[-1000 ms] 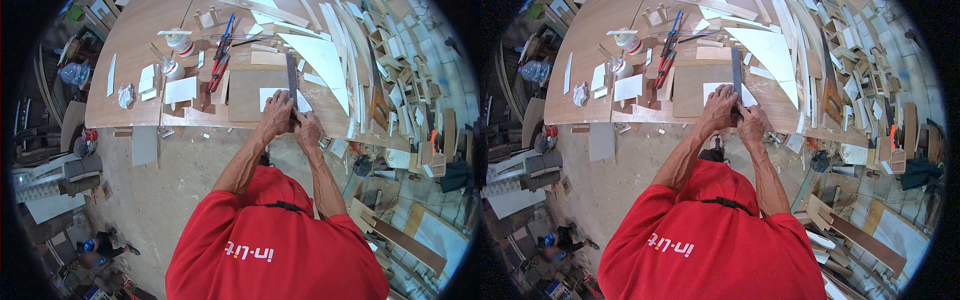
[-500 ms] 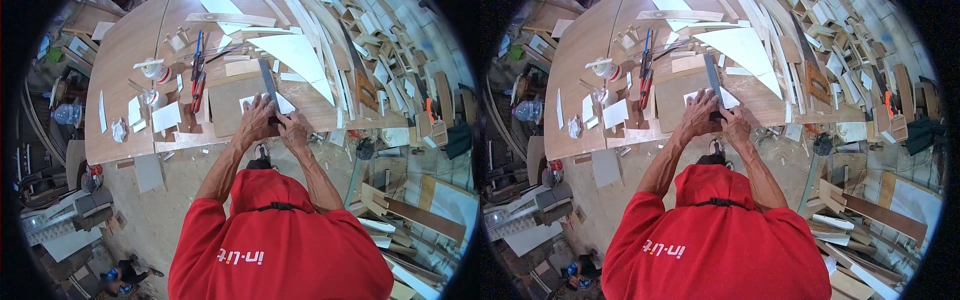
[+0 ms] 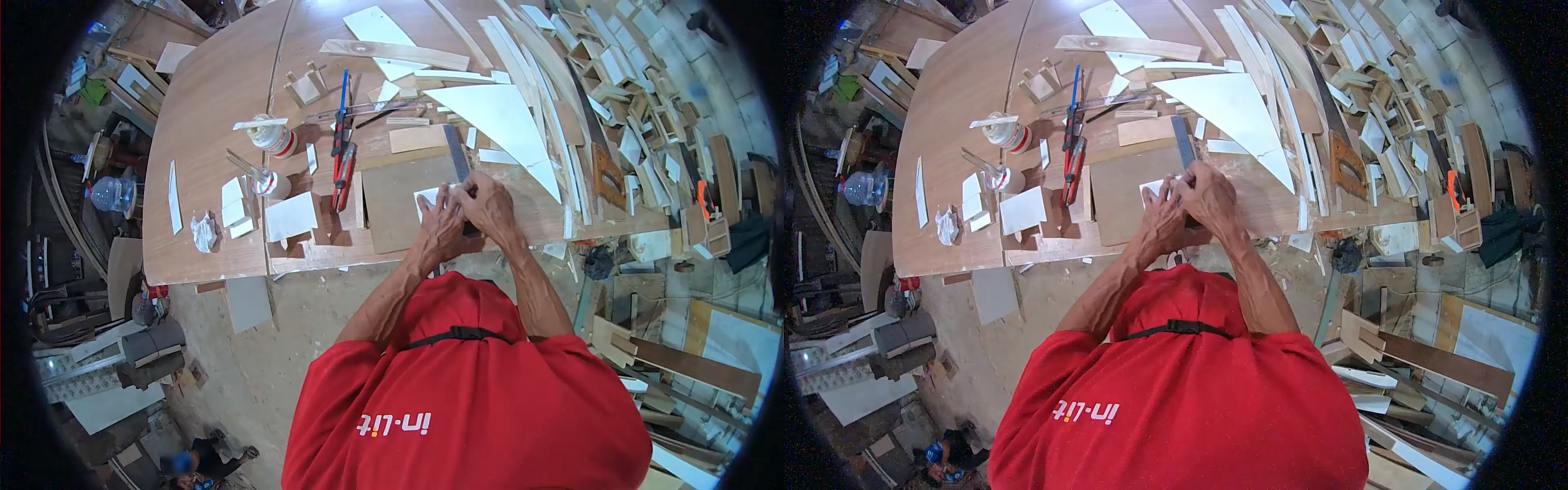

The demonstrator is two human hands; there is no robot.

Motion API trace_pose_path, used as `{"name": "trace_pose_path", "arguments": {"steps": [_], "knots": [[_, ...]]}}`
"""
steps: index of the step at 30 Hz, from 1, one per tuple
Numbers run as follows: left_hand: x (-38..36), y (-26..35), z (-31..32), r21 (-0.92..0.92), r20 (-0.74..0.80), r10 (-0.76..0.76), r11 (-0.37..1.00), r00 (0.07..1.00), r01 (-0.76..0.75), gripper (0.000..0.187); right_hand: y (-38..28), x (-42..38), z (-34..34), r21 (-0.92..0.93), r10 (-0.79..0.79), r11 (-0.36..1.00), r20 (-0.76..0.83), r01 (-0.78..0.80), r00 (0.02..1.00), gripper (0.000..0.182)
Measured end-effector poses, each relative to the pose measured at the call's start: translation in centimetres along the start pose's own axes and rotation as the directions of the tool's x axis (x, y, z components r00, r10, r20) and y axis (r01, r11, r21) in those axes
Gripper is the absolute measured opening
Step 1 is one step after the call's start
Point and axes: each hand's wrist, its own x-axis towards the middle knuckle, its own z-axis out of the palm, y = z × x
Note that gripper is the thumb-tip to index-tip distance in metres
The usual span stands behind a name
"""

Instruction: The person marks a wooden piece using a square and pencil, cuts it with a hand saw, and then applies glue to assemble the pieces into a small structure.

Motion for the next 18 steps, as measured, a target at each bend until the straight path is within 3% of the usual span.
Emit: {"name": "trace_pose_path", "arguments": {"steps": [3,6,11,13,18], "knots": [[-0.2,-0.2,0.9,0.016,-0.115,0.012,1.0,0.993,-0.01,0.089,-1.1,3.7,2.2,-0.012,-0.053,0.998,0.041,0.053,0.998,0.028],[-0.1,-0.4,0.5,0.004,0.025,-0.025,1.0,0.999,0.025,0.078,-1.0,7.8,5.0,-0.085,-0.157,0.983,0.096,0.166,0.983,0.028],[-0.1,-0.7,0.9,-0.001,-0.033,-0.024,1.0,0.999,0.024,0.076,-3.6,12.7,8.8,-0.082,-0.374,0.921,0.094,0.381,0.923,0.027],[0.0,-0.8,1.2,0.079,0.07,-0.061,0.995,0.996,0.055,0.077,-5.1,13.5,10.2,-0.086,-0.355,0.928,0.09,0.362,0.931,0.026],[-0.1,-0.5,1.5,0.024,0.115,-0.098,0.995,0.988,0.096,0.08,-5.3,14.6,13.7,-0.015,-0.339,0.938,0.167,0.346,0.926,0.025]]}}
